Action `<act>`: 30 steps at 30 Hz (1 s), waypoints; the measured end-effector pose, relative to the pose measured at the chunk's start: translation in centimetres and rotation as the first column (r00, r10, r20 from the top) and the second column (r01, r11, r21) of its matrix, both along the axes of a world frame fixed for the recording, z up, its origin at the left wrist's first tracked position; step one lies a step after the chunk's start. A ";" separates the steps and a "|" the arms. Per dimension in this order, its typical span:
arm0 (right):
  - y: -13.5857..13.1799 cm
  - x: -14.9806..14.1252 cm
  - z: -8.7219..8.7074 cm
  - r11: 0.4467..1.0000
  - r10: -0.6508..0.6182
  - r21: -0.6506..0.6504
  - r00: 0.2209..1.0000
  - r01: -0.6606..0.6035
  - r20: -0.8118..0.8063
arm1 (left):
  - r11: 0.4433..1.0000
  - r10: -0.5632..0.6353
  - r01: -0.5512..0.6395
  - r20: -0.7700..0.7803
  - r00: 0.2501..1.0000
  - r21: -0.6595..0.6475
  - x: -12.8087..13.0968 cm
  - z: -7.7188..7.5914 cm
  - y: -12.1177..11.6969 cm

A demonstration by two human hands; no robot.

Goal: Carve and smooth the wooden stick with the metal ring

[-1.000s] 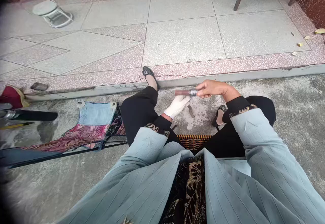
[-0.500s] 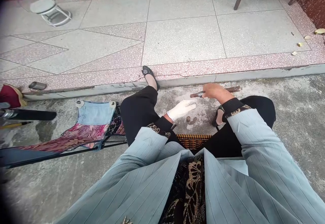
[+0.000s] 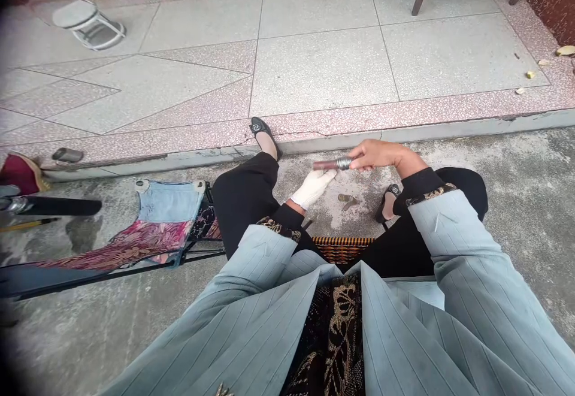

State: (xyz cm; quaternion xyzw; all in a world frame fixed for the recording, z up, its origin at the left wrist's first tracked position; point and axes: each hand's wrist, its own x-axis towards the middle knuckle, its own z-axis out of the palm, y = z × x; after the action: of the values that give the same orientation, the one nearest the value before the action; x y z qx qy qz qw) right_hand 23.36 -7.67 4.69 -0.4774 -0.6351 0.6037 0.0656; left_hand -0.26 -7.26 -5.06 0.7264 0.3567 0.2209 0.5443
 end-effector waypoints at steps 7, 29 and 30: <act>0.3 0.2 -0.2 0.855 -0.502 0.121 0.864 0.504 -0.051 | 0.955 -0.273 0.286 -0.142 0.951 0.075 0.5 -0.1 -1.0; 0.2 0.2 0.2 0.999 -0.045 -0.011 0.996 0.045 -0.070 | 0.995 -0.055 0.055 0.006 0.998 -0.077 0.0 -0.2 -0.1; 0.2 0.4 0.4 0.985 -0.168 0.014 0.982 0.170 -0.083 | 0.991 -0.090 0.090 0.005 0.996 -0.101 0.1 -0.4 -0.3</act>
State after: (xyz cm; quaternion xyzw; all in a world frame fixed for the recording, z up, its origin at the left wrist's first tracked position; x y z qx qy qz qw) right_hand 23.73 -7.46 5.14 -0.5039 -0.5955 0.6081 0.1473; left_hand -0.15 -7.56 -5.49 0.7134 0.3340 0.1779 0.5898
